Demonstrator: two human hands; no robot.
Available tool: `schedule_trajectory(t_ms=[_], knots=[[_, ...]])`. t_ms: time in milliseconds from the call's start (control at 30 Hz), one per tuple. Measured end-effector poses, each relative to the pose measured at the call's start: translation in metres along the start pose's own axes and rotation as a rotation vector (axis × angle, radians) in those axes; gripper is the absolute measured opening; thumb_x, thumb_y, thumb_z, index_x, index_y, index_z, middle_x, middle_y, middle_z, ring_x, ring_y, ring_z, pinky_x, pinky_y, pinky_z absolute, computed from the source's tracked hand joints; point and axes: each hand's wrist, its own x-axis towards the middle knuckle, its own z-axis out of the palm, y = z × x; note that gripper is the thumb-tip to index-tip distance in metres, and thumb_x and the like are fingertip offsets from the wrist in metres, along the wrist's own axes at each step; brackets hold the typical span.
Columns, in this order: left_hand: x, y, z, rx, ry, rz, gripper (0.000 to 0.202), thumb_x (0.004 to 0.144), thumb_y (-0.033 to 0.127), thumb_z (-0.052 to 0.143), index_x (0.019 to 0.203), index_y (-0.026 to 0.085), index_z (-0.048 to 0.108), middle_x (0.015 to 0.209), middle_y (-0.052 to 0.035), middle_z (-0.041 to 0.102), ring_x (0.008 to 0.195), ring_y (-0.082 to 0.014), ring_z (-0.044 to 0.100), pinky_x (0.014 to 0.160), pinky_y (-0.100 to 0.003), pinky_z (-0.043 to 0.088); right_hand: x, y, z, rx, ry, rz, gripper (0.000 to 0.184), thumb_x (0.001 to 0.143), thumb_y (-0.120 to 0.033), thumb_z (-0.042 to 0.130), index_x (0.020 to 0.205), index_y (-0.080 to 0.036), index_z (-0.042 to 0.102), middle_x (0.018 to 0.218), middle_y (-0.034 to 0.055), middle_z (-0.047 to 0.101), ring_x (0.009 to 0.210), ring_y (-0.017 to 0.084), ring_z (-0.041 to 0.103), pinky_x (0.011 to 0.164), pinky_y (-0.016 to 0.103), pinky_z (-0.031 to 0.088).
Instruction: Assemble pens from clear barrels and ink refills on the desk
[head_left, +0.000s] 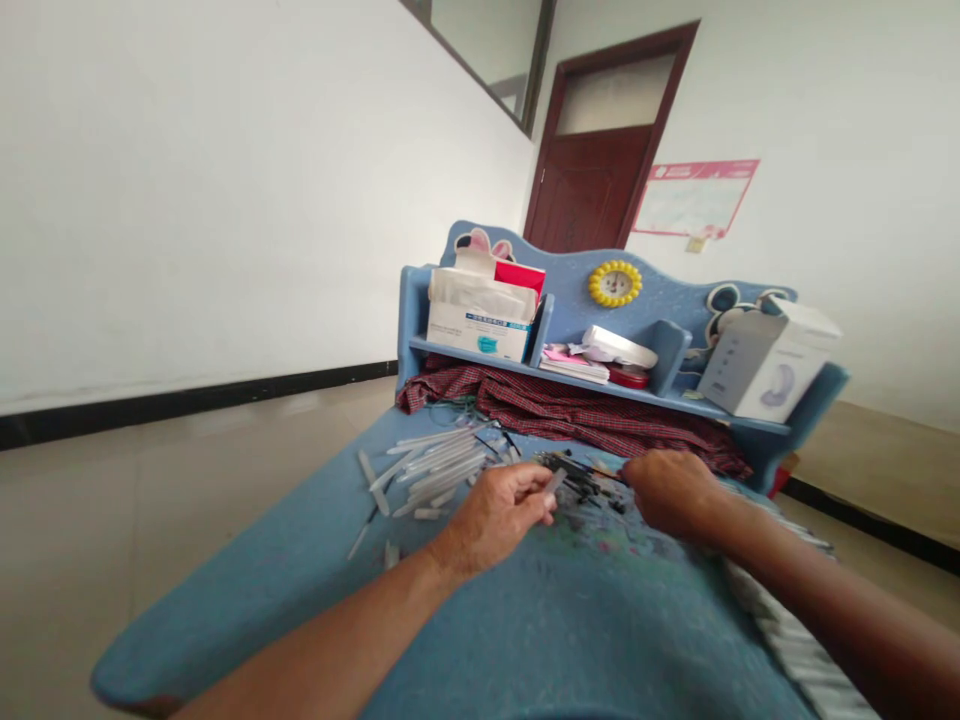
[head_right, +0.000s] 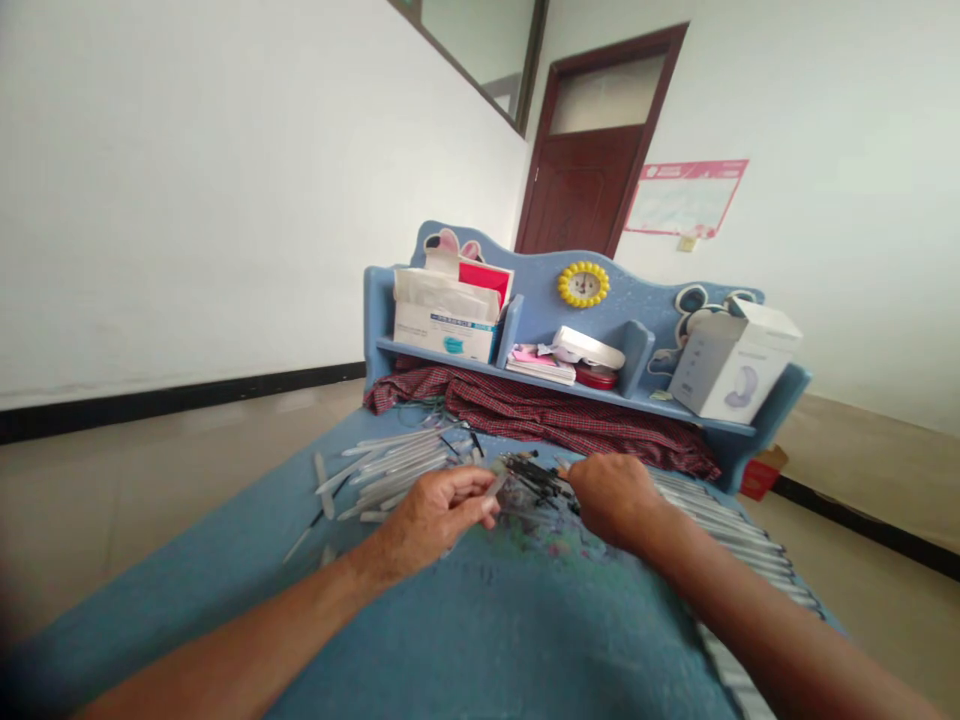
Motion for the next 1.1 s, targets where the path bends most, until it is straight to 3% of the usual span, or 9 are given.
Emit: schedule_trajectory(t_ms=[167, 367, 1100], knots=[[-0.001, 0.006, 0.000, 0.088, -0.008, -0.007, 0.014, 0.075, 0.017, 0.049, 0.079, 0.014, 0.062, 0.066, 0.0013, 0.060, 0.063, -0.0103, 0.057, 0.061, -0.019, 0.043, -0.029, 0.019, -0.024, -0.109, 0.070, -0.040, 0.022, 0.079, -0.014, 0.041, 0.089, -0.015, 0.062, 0.074, 0.0148, 0.067, 0.074, 0.027, 0.065, 0.059, 0.033, 0.046], [-0.001, 0.003, 0.002, 0.158, -0.011, -0.004, 0.015, 0.076, 0.018, 0.049, 0.081, 0.014, 0.062, 0.065, 0.0014, 0.060, 0.063, -0.0105, 0.056, 0.060, -0.019, 0.041, -0.048, 0.024, -0.027, -0.154, 0.104, -0.109, 0.024, 0.079, -0.010, 0.039, 0.089, -0.018, 0.060, 0.073, 0.0112, 0.067, 0.070, 0.028, 0.065, 0.054, 0.033, 0.044], [-0.002, 0.000, 0.005, 0.291, -0.047, 0.037, 0.015, 0.076, 0.019, 0.050, 0.081, 0.014, 0.063, 0.065, 0.0009, 0.060, 0.061, -0.0110, 0.055, 0.056, -0.019, 0.039, -0.052, 0.021, -0.039, -0.254, 0.088, -0.170, 0.022, 0.079, -0.003, 0.043, 0.088, -0.014, 0.060, 0.075, 0.0126, 0.067, 0.068, 0.024, 0.065, 0.052, 0.029, 0.043]])
